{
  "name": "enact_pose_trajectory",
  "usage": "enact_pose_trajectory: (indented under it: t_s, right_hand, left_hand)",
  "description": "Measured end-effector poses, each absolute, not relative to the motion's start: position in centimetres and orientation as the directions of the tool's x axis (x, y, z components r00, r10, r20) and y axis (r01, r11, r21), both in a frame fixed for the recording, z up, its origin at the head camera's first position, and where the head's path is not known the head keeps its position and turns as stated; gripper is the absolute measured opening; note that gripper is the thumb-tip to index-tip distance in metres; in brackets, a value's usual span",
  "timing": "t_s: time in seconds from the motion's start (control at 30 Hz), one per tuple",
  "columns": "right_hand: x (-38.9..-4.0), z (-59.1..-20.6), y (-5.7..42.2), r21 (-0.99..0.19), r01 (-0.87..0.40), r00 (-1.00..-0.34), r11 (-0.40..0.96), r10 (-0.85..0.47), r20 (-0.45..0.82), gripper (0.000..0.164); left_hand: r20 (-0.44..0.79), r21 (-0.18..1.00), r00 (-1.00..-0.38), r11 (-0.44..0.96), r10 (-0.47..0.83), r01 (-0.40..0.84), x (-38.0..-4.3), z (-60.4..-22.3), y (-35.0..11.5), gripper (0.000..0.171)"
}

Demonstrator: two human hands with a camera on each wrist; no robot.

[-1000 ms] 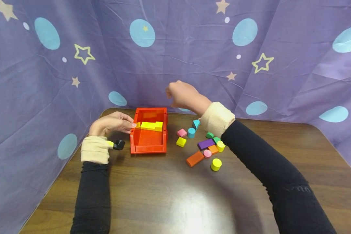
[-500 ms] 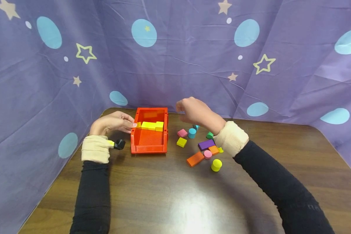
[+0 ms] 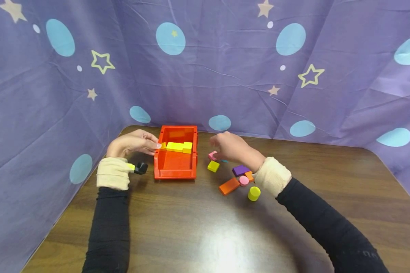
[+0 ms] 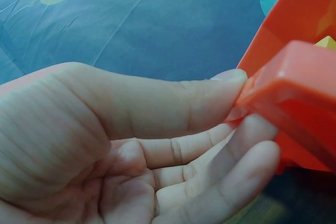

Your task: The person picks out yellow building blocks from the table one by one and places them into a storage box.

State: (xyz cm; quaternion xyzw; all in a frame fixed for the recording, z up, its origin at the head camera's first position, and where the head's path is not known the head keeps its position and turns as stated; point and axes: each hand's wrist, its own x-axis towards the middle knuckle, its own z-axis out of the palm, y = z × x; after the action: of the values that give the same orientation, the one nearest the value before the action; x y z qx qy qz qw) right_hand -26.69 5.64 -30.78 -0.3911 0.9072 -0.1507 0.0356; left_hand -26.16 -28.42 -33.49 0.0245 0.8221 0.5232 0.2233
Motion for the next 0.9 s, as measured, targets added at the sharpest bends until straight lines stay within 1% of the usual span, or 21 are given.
enact_pose_trajectory:
  t_s: [0.13, 0.3, 0.43, 0.6, 0.73, 0.8, 0.9]
  right_hand:
    - [-26.6, -31.7, 5.5, -0.291, -0.710, -0.678, 0.641, -0.734, 0.039, 0.013]
    - [-26.5, -32.8, 5.4, -0.287, -0.689, -0.688, 0.665, -0.725, -0.028, 0.026]
    - [-26.5, -33.5, 5.3, -0.289, -0.689, -0.683, 0.665, -0.729, -0.048, 0.029]
    - [-26.5, -34.1, 4.9, -0.262, -0.702, -0.674, 0.662, -0.736, -0.055, 0.030]
    - [-26.5, -34.4, 4.5, -0.231, -0.709, -0.671, 0.666, -0.738, -0.067, 0.030]
    - [-26.6, -34.6, 4.4, -0.220, -0.709, -0.672, 0.670, -0.737, -0.076, 0.023]
    - [-26.6, -34.9, 4.2, -0.216, -0.701, -0.680, 0.680, -0.728, -0.086, 0.020]
  left_hand:
    - [-0.342, 0.870, -0.901, 0.452, 0.266, -0.196, -26.2, -33.4, -28.4, 0.021]
    - [-0.346, 0.871, -0.900, 0.448, 0.264, -0.203, -26.1, -33.3, -28.4, 0.020]
    - [-0.344, 0.870, -0.899, 0.452, 0.270, -0.197, -26.1, -33.3, -28.4, 0.021]
    - [-0.342, 0.871, -0.898, 0.453, 0.277, -0.192, -26.1, -33.3, -28.3, 0.022]
    - [-0.337, 0.874, -0.898, 0.448, 0.283, -0.187, -26.1, -33.2, -28.4, 0.023]
    - [-0.335, 0.878, -0.898, 0.441, 0.287, -0.187, -26.1, -33.2, -28.4, 0.024]
    - [-0.336, 0.879, -0.897, 0.437, 0.287, -0.189, -26.1, -33.3, -28.4, 0.024]
